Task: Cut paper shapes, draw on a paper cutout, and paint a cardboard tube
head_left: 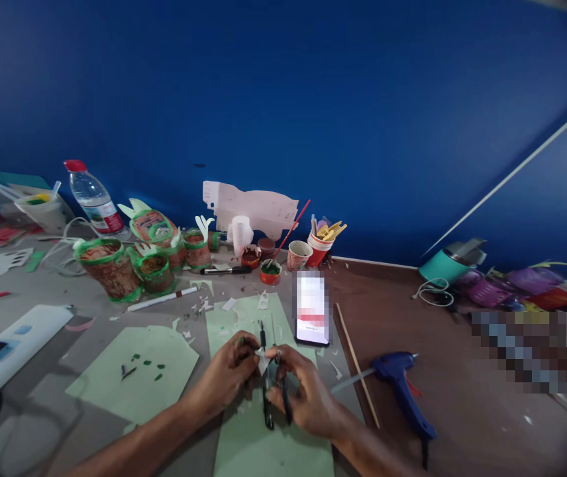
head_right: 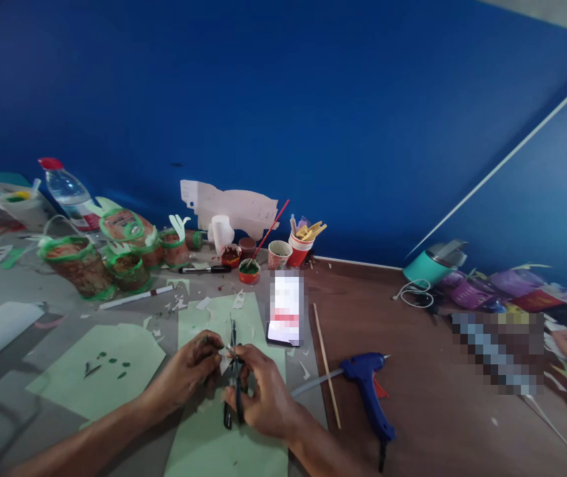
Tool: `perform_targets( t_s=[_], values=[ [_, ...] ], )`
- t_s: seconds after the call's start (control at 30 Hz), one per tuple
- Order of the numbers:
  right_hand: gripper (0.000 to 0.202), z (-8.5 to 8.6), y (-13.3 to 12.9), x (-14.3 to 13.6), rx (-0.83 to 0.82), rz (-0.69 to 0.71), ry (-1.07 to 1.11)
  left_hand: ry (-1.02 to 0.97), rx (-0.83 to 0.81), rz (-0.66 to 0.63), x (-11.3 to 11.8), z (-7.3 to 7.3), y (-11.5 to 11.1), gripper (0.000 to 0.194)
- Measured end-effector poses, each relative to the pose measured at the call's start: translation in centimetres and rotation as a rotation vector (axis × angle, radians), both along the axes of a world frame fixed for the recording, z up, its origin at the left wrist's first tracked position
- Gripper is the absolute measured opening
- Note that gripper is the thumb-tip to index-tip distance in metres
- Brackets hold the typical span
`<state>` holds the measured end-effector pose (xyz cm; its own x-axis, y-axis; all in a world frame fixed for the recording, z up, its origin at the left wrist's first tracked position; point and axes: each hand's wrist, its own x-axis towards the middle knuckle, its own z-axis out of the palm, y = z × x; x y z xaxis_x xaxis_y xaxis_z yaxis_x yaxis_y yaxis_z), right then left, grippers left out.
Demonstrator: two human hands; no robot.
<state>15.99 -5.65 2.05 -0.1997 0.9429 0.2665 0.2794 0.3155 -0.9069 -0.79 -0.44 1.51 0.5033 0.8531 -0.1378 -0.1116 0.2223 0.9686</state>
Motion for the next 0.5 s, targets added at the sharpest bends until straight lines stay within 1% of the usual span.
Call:
perform_targets(
  t_s=[0.1,0.27,0.37,0.5],
  values=[
    [0.041,0.21,0.02,-0.17,-0.068,0.003,0.023,-0.005,0.025,0.024,-0.09,-0.14,0.21,0.023],
    [0.04,0.25,0.08,-0.2,-0.212,0.006,0.144,0.003,0.01,0.134,0.0,0.1,0.41,0.021],
    [0.041,-0.04,0.24,-0.15,-0.279,0.034,0.222,-0.021,-0.034,0.138,0.08,0.32,0.44,0.02],
    [0.046,-0.37,0.44,-0.14,-0.299,0.079,0.365,-0.071,-0.091,0.122,0.16,0.26,0.48,0.023]
  ],
)
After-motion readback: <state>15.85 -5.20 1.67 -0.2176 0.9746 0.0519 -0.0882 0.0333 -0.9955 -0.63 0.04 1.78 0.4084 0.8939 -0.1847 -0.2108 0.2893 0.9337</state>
